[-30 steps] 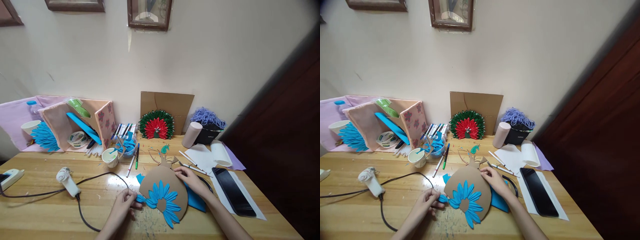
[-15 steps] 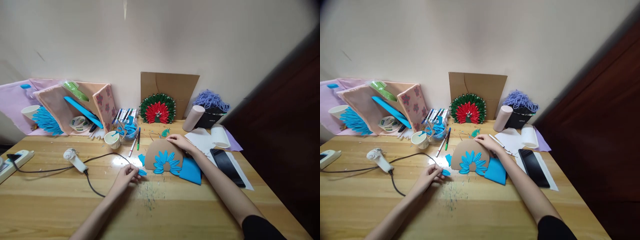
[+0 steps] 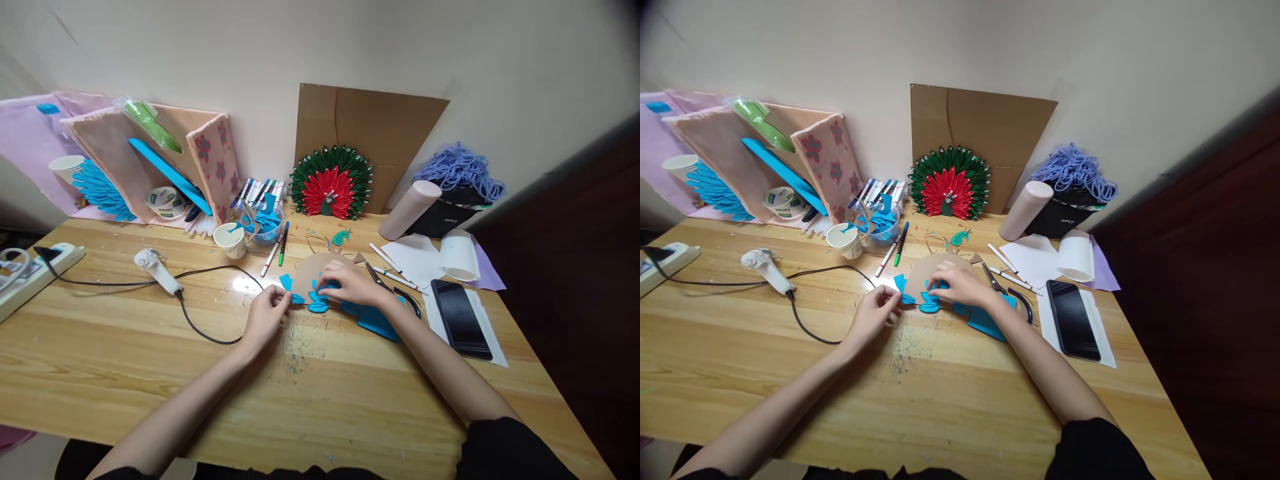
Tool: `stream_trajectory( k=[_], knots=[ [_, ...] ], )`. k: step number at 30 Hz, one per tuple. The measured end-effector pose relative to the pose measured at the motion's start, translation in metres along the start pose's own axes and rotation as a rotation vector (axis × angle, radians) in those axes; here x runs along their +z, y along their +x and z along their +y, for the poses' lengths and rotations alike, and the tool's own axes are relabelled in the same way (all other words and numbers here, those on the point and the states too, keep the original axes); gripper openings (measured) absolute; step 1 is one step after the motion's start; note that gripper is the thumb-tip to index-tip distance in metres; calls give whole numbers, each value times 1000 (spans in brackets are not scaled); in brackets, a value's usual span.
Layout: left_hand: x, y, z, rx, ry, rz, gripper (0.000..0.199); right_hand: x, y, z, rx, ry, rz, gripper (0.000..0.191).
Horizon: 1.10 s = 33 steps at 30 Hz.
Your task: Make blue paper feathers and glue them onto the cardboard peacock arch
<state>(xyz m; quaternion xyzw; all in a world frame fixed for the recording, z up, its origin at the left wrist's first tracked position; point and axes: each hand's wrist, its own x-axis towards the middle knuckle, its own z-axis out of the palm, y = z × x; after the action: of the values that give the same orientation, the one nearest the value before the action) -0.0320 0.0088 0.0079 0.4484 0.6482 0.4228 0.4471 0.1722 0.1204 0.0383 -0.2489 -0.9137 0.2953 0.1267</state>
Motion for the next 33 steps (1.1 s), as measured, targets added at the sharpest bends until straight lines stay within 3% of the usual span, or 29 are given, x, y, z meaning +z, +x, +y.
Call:
stream_trajectory(
  k=[2,4,9,16,23,33],
  knots=[
    [4,2,-1,8,37,16,27,6,-2,-11,-38,-50,-68,12],
    [7,3,-2,-7,49,10,27,13,-9,-19,-37,-103,-58,17],
    [10,6,-6,-39,91,8,27,35,-31,-29,24,-193,81,24],
    [15,8,1,-92,71,-7,25,64,-36,-30,33,-297,314,10],
    [19,12,2,-169,-36,-11,21,71,-33,-29,-46,-417,369,15],
    [23,7,0,-175,-99,27,21,77,-33,-26,-23,-369,479,13]
  ],
)
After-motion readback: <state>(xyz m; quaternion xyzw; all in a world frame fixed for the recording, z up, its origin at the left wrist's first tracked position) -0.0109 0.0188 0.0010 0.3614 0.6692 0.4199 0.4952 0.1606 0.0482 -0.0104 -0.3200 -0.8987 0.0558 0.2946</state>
